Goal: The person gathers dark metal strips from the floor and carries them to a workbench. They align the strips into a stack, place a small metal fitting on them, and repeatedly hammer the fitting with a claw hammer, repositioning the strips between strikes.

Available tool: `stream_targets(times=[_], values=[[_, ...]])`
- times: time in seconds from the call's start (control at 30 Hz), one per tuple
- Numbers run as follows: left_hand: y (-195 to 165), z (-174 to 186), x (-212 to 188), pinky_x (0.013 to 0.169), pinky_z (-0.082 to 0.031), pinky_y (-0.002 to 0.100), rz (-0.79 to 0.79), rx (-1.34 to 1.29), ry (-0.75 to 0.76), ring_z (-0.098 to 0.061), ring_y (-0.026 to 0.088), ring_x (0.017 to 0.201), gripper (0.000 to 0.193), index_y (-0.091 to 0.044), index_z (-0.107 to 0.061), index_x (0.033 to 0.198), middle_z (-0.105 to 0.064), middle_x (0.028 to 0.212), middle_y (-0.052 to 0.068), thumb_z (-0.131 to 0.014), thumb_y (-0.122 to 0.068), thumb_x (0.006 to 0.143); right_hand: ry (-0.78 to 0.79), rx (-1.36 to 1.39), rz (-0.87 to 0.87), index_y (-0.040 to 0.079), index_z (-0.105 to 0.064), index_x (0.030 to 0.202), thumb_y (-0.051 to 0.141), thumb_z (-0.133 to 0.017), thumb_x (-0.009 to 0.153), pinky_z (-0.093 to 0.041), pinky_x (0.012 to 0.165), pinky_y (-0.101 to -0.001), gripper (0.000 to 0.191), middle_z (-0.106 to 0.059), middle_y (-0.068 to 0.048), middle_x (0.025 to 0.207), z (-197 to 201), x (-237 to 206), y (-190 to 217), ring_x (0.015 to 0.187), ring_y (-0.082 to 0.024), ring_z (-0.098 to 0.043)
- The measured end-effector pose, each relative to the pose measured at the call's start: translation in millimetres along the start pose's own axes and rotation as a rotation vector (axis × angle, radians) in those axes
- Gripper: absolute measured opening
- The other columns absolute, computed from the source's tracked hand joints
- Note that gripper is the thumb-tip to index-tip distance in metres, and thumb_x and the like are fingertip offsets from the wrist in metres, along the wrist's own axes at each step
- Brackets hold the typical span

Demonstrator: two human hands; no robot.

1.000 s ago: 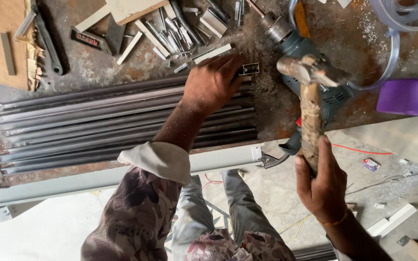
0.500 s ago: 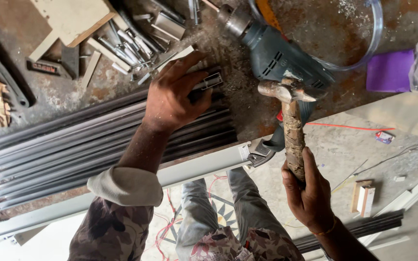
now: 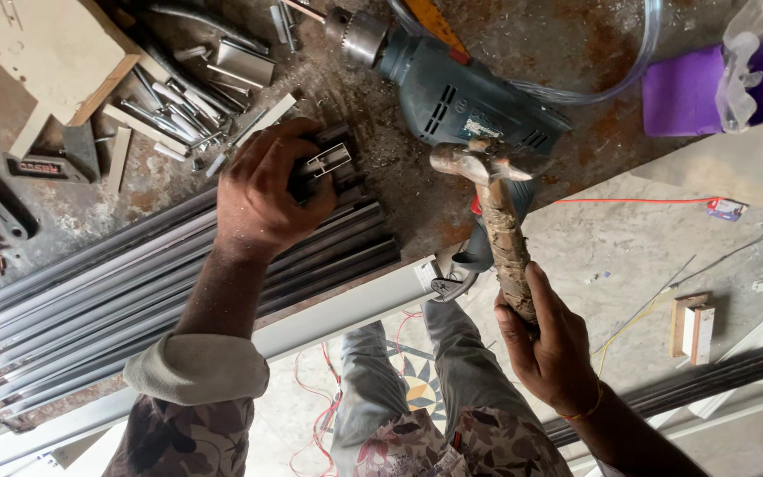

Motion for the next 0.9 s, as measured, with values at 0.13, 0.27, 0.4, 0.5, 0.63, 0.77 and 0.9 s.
stream_targets(times=[0.13,0.27,0.4,0.5,0.63,0.77,0.9], values=[[-1.6,-0.5,2.0,0.096,-0.063,0.037,0.011,0.001,0.017,-0.074,0.024,0.113,0.026,-0.007,-0.063,0.107,-0.072,0.127,0.009,-0.076,-0.008,0.085,0.007,0.022,0.007,-0.007,-0.035,0.15,0.013,-0.061,0.102,-0.06,0.071,-0.035,0.059,-0.073,-0.015,0.1,0.9,0.9,-1.8,0.083,-0.025,-0.075],[-2.5,-0.7,3.2,0.098,-0.063,0.038,0.024,-0.016,0.036,-0.074,0.025,0.114,0.027,-0.007,-0.062,0.109,-0.072,0.129,0.009,-0.075,-0.007,0.085,0.017,0.03,0.029,-0.008,-0.035,0.149,0.013,-0.06,0.102,-0.06,0.071,-0.0353,0.058,-0.072,-0.015,0.1,3.0,1.8,-4.7,0.082,-0.026,-0.074],[-2.9,-3.0,3.5,0.098,-0.063,0.038,0.014,-0.009,0.046,-0.073,0.025,0.116,0.026,-0.007,-0.06,0.107,-0.071,0.13,0.01,-0.074,-0.007,0.085,0.014,0.05,0.028,-0.007,-0.035,0.149,0.013,-0.06,0.102,-0.06,0.071,-0.0357,0.057,-0.071,-0.015,0.099,4.9,1.5,-7.4,0.081,-0.026,-0.074],[-2.0,-4.5,2.5,0.098,-0.062,0.039,0.013,0.03,0.052,-0.073,0.026,0.115,0.026,-0.008,-0.061,0.106,-0.072,0.129,0.01,-0.074,-0.006,0.083,0.014,0.055,0.023,-0.007,-0.036,0.149,0.013,-0.061,0.102,-0.06,0.071,-0.0358,0.057,-0.072,-0.015,0.099,4.6,1.7,-8.3,0.08,-0.026,-0.074],[-0.8,-6.2,3.1,0.098,-0.063,0.039,-0.002,0.025,0.049,-0.073,0.025,0.115,0.026,-0.007,-0.061,0.106,-0.072,0.129,0.011,-0.074,-0.006,0.084,0.019,0.066,0.029,-0.008,-0.036,0.149,0.014,-0.061,0.102,-0.061,0.073,-0.0356,0.057,-0.072,-0.016,0.101,3.4,2.1,-8.4,0.083,-0.027,-0.075],[-1.0,-6.4,3.6,0.099,-0.062,0.039,-0.002,0.031,0.05,-0.073,0.025,0.115,0.025,-0.007,-0.061,0.106,-0.072,0.128,0.011,-0.074,-0.006,0.084,0.007,0.02,0.057,-0.009,-0.038,0.147,0.014,-0.063,0.101,-0.062,0.078,-0.0379,0.057,-0.072,-0.022,0.108,2.6,1.9,-8.9,0.093,-0.032,-0.076],[-2.1,-5.8,3.6,0.099,-0.062,0.039,-0.017,0.054,0.042,-0.074,0.025,0.115,0.025,-0.007,-0.062,0.107,-0.072,0.128,0.01,-0.073,-0.006,0.084,0.017,0.031,0.076,-0.009,-0.039,0.147,0.013,-0.062,0.101,-0.064,0.08,-0.037,0.056,-0.072,-0.025,0.112,0.3,1.8,-10.3,0.097,-0.031,-0.077]])
Point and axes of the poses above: each hand's wrist, its own x-axis towards the middle knuckle, its own z-axis out of the back of the hand, y = z × x, the point moved 3 cm from there along x, towards the middle knuckle
